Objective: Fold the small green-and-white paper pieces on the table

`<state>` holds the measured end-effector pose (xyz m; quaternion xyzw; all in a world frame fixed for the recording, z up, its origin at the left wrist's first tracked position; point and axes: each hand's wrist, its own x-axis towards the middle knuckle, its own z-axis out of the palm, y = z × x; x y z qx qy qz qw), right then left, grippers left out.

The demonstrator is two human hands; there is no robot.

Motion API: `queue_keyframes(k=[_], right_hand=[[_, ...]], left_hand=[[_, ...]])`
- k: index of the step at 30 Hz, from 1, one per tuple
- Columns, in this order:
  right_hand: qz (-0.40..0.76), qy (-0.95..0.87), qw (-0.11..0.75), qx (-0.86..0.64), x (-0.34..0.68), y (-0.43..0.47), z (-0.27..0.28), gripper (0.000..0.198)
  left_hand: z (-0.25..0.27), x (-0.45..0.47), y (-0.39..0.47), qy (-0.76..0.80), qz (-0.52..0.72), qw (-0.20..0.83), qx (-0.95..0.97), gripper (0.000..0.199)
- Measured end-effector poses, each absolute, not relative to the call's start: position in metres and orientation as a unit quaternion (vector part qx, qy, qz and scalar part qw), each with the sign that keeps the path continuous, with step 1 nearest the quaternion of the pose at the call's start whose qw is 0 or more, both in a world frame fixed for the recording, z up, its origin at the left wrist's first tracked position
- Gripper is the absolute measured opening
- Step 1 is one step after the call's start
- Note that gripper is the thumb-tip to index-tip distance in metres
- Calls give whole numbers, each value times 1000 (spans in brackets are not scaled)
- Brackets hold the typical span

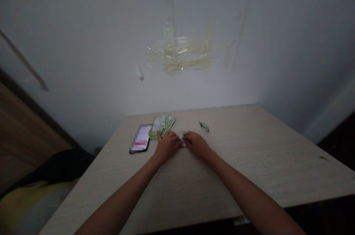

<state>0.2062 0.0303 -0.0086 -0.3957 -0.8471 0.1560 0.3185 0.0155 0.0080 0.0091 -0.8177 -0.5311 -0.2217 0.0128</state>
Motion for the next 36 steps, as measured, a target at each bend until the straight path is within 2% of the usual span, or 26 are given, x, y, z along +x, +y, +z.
queue_keyframes(k=[15,36], right_hand=[[168,-850,284,-410,209,30,-7,26],[113,-860,279,-412,205,26,-8,26]], left_hand=[[6,11,11,-555,-230,-53,-797,21],[3,4,10,-550,-226,3,-804,23]])
